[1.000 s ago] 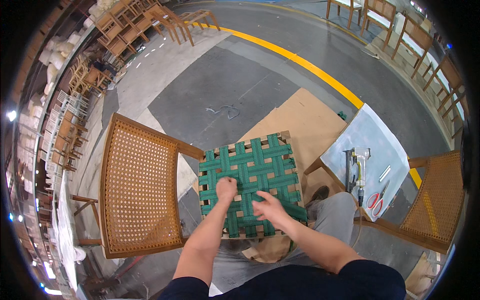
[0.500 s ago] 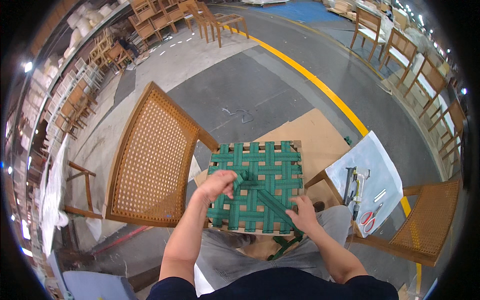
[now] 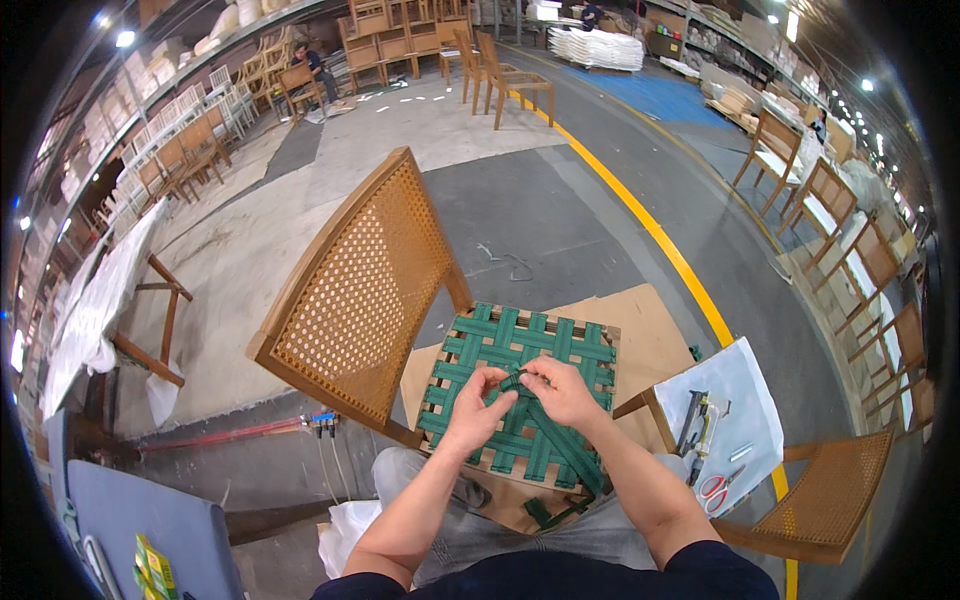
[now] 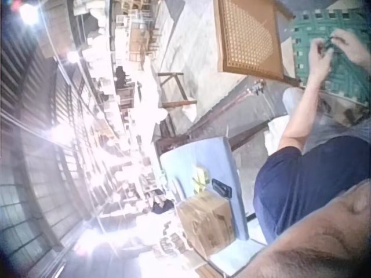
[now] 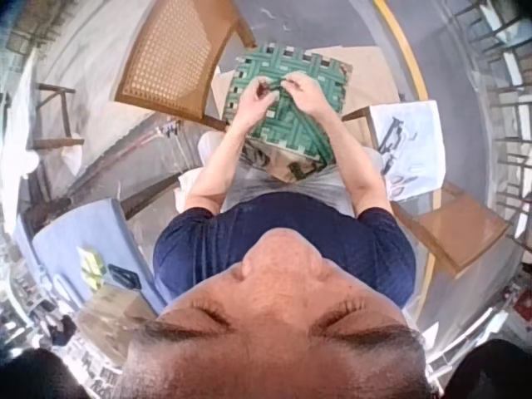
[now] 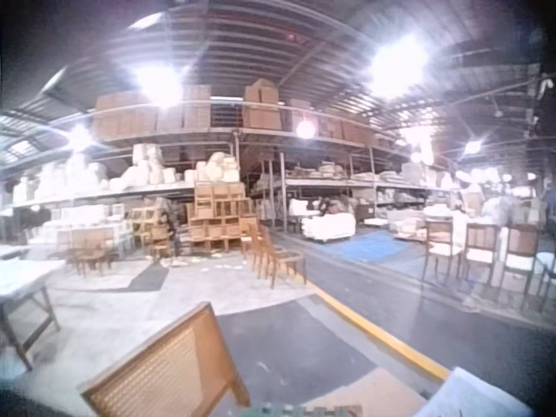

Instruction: The person weaves green straps into a chair seat frame, secures them with a pneumatic staple gun, trims excess material with scissors, and then staples a white fabric cover over the seat. The chair is then moved to a nearby area.

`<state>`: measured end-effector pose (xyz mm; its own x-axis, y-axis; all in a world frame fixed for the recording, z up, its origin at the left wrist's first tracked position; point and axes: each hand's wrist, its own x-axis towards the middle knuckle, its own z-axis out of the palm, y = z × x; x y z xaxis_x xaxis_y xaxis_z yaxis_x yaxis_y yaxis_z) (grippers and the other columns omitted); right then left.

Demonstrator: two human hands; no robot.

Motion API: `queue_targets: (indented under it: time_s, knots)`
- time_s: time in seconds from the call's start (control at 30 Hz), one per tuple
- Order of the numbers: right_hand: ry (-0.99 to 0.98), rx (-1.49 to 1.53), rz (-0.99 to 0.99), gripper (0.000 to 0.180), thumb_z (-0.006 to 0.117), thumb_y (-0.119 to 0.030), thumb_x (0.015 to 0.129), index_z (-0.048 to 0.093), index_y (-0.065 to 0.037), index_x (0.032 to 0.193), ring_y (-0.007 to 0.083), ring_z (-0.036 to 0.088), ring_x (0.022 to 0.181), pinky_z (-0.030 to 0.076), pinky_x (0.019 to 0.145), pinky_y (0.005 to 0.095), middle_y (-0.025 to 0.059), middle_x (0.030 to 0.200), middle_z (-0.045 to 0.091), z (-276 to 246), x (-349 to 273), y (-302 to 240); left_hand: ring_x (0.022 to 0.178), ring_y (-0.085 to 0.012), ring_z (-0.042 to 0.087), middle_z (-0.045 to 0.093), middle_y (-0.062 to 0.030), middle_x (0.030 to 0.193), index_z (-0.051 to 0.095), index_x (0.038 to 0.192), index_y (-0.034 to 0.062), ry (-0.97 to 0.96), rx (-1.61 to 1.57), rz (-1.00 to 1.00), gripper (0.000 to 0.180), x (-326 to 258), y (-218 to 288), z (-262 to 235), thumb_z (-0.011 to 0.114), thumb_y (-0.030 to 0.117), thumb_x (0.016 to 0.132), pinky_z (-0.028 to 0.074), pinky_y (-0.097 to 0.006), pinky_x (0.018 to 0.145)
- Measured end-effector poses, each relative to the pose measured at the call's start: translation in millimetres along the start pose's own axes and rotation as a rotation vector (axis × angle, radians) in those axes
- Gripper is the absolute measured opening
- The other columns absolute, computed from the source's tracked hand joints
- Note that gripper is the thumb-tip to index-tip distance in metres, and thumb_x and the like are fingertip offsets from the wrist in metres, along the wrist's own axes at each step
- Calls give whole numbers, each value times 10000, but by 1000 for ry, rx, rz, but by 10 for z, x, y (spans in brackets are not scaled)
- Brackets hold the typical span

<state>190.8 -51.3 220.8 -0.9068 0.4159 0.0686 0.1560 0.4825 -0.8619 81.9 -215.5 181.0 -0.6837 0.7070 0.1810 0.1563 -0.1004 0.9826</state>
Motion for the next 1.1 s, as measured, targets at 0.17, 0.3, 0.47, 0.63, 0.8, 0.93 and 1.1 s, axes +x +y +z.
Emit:
queue_targets:
  time_s: [0.17,0.3,0.47,0.63,0.8,0.93,1.1]
  knots:
    - [153,167,-86,184,733,-119,986,727,-43,1154,309,693,915,548,805,405,112,1006,729,97,-21,-186,811,-35,510,614,64,883,685,1036,50,146,-345,-289,89,9,9,23,691,137,1056,430,-231,745]
    - [215,-28,-358,174,774,-55,922,745,-47,1093,284,707,946,549,815,385,112,956,728,50,-22,-174,837,-27,487,589,76,892,677,1031,67,121,-381,-303,103,31,2,21,670,159,1079,393,-225,756]
    - [191,-154,-465,117,760,-63,912,749,-52,1028,328,683,937,552,821,415,122,987,719,18,84,-122,900,-39,530,626,60,956,679,1078,61,96,-351,-304,68,52,33,-20,650,123,1082,439,-237,831]
    - [169,-133,-367,83,741,-58,921,731,-35,1000,326,680,937,551,819,417,121,1000,691,-59,156,15,940,-46,575,658,48,1013,671,1176,66,247,142,133,108,68,115,261,645,75,1072,481,-246,892]
    - [21,-86,-287,76,719,-78,946,729,-37,1009,331,683,949,554,826,410,129,1038,682,77,359,-78,1199,-238,677,703,-69,1326,633,1329,76,135,-151,-129,244,37,-571,-4,609,153,1099,512,-376,1033]
    - [-67,-99,-127,98,713,-120,968,734,-46,1028,340,684,982,551,840,427,141,1046,686,74,524,258,1127,-221,676,703,-74,1301,622,1404,68,127,-830,-541,402,-43,-817,289,438,337,1169,511,-356,990]
    - [-228,-183,-124,123,717,-155,981,741,-53,1045,331,681,976,544,859,429,128,1047,690,273,915,890,969,-203,670,728,-63,1127,692,1318,38,200,-735,-760,523,51,-1212,293,372,428,1177,515,-343,871]
